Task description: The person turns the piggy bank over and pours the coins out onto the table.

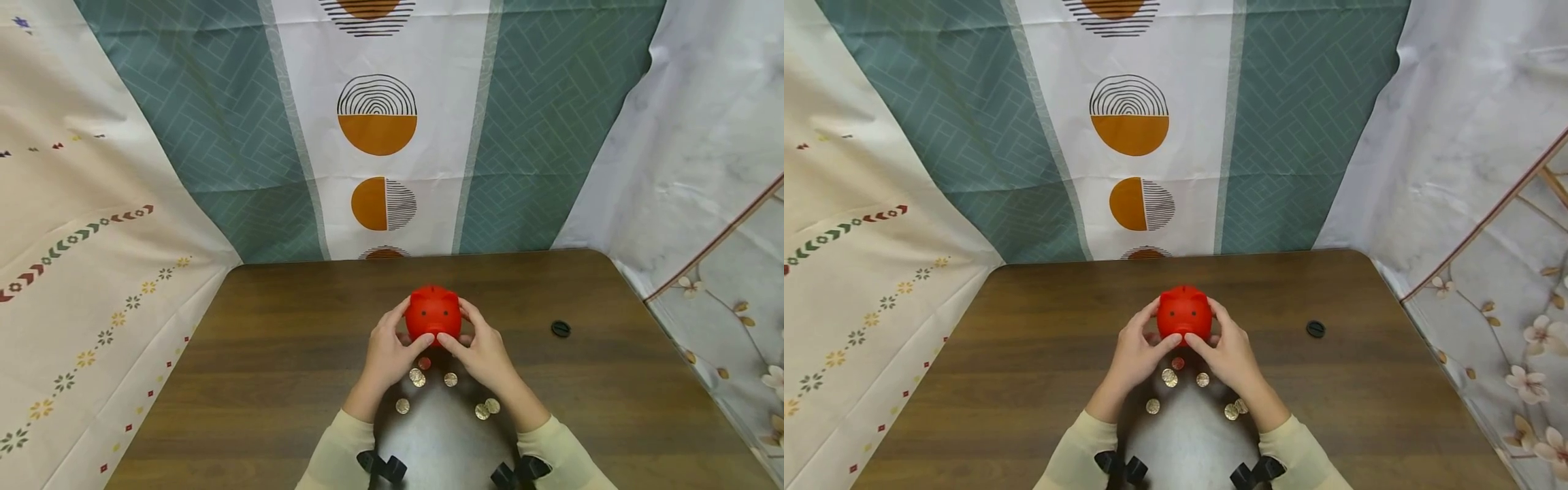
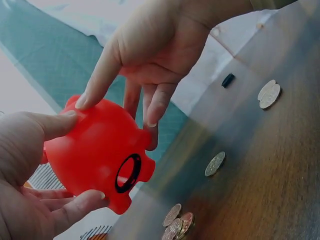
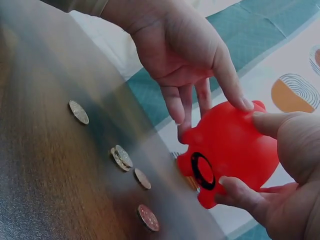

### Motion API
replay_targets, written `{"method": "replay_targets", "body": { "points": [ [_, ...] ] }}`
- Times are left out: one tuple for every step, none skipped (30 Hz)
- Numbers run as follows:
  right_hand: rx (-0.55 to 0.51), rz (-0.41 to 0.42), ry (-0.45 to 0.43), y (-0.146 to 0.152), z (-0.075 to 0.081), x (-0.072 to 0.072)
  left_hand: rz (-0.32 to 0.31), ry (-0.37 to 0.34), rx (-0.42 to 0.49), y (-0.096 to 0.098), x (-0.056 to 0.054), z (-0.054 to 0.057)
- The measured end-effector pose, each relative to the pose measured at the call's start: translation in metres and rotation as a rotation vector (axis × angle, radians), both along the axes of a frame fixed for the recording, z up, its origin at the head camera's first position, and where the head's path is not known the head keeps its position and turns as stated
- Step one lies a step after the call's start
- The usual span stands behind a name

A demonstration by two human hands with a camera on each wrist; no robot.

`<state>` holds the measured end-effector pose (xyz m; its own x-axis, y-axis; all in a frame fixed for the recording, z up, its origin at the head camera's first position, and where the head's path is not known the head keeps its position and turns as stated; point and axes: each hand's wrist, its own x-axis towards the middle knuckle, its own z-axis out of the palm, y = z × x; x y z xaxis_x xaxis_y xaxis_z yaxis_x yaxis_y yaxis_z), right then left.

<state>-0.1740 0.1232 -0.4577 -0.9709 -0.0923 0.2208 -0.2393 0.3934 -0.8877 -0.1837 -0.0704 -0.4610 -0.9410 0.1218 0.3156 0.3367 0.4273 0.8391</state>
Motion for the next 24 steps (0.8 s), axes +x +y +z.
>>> {"method": "replay_targets", "body": {
  "points": [
    [-0.008, -0.003, 0.027, 0.0, 0.0, 0.0, -0.007, 0.021, 0.013, 0.0, 0.0, 0.0],
    [-0.032, 0.001, 0.072, 0.0, 0.0, 0.0, -0.016, 0.055, 0.037, 0.001, -0.001, 0.001],
    [-0.061, 0.006, 0.122, 0.0, 0.001, 0.0, -0.029, 0.104, 0.066, 0.001, -0.001, 0.002],
    [-0.081, 0.013, 0.186, 0.0, 0.003, 0.0, -0.043, 0.16, 0.1, 0.002, -0.001, 0.003],
    [-0.101, 0.02, 0.246, 0.0, 0.005, 0.0, -0.06, 0.215, 0.133, 0.002, -0.002, 0.005],
    [-0.109, 0.021, 0.285, 0.0, 0.006, 0.0, -0.074, 0.258, 0.156, 0.003, -0.002, 0.006],
    [-0.105, 0.016, 0.306, 0.0, 0.008, 0.0, -0.077, 0.28, 0.163, 0.003, -0.002, 0.008],
    [-0.108, 0.019, 0.298, 0.0, 0.008, -0.001, -0.073, 0.282, 0.156, 0.003, -0.002, 0.008],
    [-0.092, 0.019, 0.265, 0.0, 0.008, 0.0, -0.063, 0.261, 0.137, 0.003, -0.002, 0.007],
    [-0.071, 0.018, 0.216, 0.0, 0.006, -0.001, -0.047, 0.22, 0.106, 0.002, -0.001, 0.006],
    [-0.051, 0.017, 0.156, 0.0, 0.004, -0.001, -0.032, 0.168, 0.071, 0.002, -0.001, 0.004],
    [-0.033, 0.015, 0.099, 0.001, 0.002, -0.002, -0.018, 0.116, 0.031, 0.001, -0.001, 0.002],
    [-0.022, 0.013, 0.052, 0.001, 0.0, -0.002, -0.009, 0.072, 0.002, 0.0, -0.001, 0.001],
    [-0.018, 0.017, 0.019, 0.001, -0.002, -0.002, -0.005, 0.038, -0.019, 0.0, -0.001, -0.001],
    [-0.014, 0.017, -0.001, 0.002, -0.003, -0.002, -0.002, 0.016, -0.032, 0.0, -0.001, -0.002],
    [-0.014, 0.012, -0.009, 0.002, -0.004, -0.002, -0.005, 0.006, -0.03, 0.0, -0.001, -0.002],
    [-0.013, 0.006, -0.012, 0.002, -0.004, -0.002, -0.007, 0.0, -0.026, -0.001, -0.001, -0.003],
    [-0.013, 0.001, -0.011, 0.002, -0.004, -0.002, -0.006, -0.002, -0.022, 0.0, -0.001, -0.004],
    [-0.008, -0.001, -0.009, 0.002, -0.004, -0.002, -0.006, -0.005, -0.018, 0.0, -0.001, -0.004],
    [-0.004, 0.001, -0.006, 0.002, -0.005, -0.002, -0.005, -0.007, -0.018, 0.0, -0.001, -0.004],
    [-0.005, 0.0, -0.004, 0.002, -0.005, -0.002, -0.006, -0.005, -0.018, 0.0, -0.001, -0.004],
    [-0.004, 0.001, 0.002, 0.002, -0.005, -0.002, -0.008, -0.002, -0.014, 0.0, -0.001, -0.004],
    [-0.01, 0.003, 0.01, 0.002, -0.005, -0.002, -0.01, 0.003, -0.009, 0.0, -0.002, -0.004],
    [-0.012, -0.001, 0.024, 0.002, -0.004, -0.002, -0.017, 0.013, 0.009, 0.0, -0.002, -0.004]
  ]
}}
